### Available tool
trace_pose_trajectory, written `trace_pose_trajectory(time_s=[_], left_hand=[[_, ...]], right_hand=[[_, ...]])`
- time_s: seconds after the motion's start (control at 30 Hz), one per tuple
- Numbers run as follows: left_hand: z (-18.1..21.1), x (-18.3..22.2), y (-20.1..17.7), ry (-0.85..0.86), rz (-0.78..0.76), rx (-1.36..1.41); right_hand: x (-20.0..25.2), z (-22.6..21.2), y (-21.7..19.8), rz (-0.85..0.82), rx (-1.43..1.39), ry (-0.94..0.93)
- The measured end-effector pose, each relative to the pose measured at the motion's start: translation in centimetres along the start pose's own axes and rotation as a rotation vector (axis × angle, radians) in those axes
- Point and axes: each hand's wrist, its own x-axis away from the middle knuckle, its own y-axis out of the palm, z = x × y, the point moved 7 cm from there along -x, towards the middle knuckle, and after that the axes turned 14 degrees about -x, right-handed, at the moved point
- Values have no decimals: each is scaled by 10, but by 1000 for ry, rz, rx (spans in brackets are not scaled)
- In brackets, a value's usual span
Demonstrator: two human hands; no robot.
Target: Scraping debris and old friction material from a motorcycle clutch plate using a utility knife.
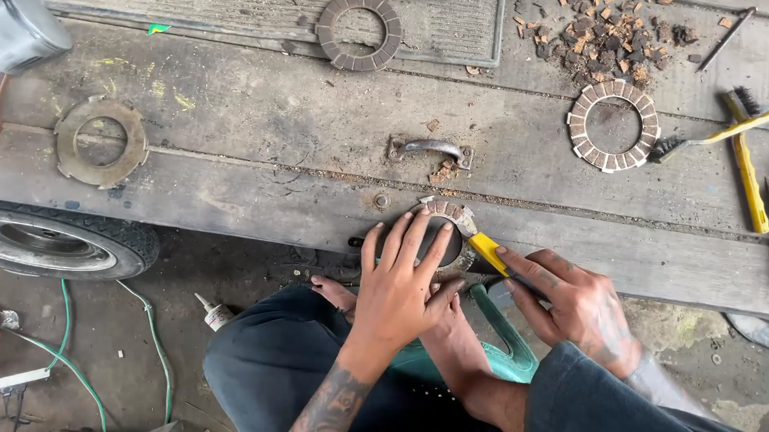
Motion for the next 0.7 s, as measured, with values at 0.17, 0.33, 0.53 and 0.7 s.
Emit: trace_pose_trajectory(time_s=[0.17, 0.33, 0.53, 0.7], left_hand=[[2, -2, 3, 23, -2, -75], [4, -1, 6, 39, 19, -117], [5, 1, 13, 15, -38, -90], [5, -2, 14, 18, -42, -91]], right_hand=[[-1, -6, 2, 17, 50, 30], [-3, -7, 6, -13, 86, 71], [-4, -2, 12, -65, 63, 154], [-7, 2, 16, -197, 137, 293]])
